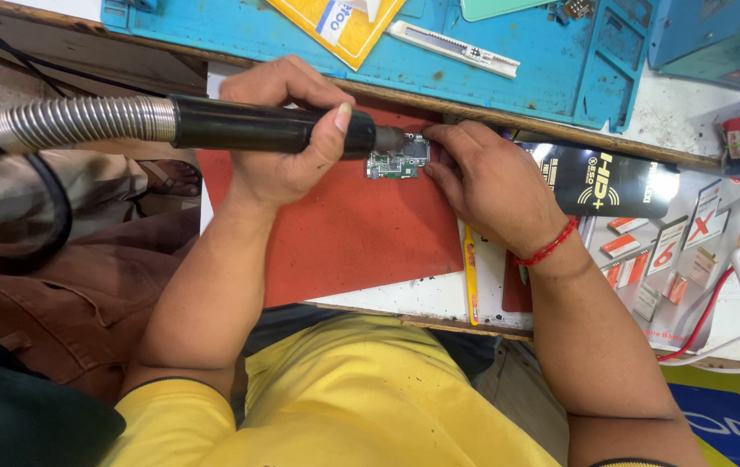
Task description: The person uses a hot air gun to apply heat to a small circuit board placed on a red mat. They hold the board steady with one hand while directing the hot air nozzle with the other, moving the tool across different components on the board.
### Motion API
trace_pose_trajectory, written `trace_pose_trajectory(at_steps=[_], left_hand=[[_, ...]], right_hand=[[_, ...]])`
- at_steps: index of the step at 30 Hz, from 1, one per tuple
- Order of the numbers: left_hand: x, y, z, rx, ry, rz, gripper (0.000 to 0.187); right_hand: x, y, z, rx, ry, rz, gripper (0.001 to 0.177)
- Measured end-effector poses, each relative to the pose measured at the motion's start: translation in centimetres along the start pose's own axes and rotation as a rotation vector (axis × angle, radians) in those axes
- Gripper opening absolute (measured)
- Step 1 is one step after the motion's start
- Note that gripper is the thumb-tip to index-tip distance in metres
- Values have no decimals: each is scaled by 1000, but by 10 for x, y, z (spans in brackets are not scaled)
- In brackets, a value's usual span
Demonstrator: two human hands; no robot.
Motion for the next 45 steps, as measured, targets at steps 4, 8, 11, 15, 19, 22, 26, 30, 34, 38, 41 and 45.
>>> trace_pose_trajectory(at_steps=[4,8,11,15,19,22,26,30,34,38,41,45], left_hand=[[-1,-3,-4,122,25,81,15],[-1,-4,-3,96,43,22,13],[-3,-3,-2,80,11,21,13],[-4,-5,-5,94,35,-16,12],[-6,-2,-3,111,79,52,13],[-6,-3,-5,102,102,4,14],[-7,-3,-4,100,73,14,14],[-9,0,-3,135,89,74,13],[-5,-2,-5,103,70,-20,14],[-3,-5,-2,77,29,-5,15],[-4,-4,-4,94,38,36,16],[-3,-5,-2,47,60,-117,17]], right_hand=[[1,-2,-2,-7,-11,-8,31],[1,-1,1,1,-9,-4,31],[3,-1,0,-4,-4,5,31],[4,-2,-1,4,-8,-8,32],[4,-1,0,-2,-6,5,32],[3,-2,0,0,-8,-1,32],[4,-1,0,8,-5,2,32],[5,-2,0,4,13,11,31],[4,-2,1,-2,7,3,32],[4,0,0,6,3,18,31],[4,0,0,-3,0,20,31],[2,0,0,2,-26,3,31]])
Point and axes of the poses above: each hand's wrist, its own z-axis away from the middle knuckle, its own y-axis out of the palm, x = y × z, the point moved 4 cm from there along -z, towards the middle knuckle, and after that the axes turned 5 degrees about -y, right-handed, at the moved point
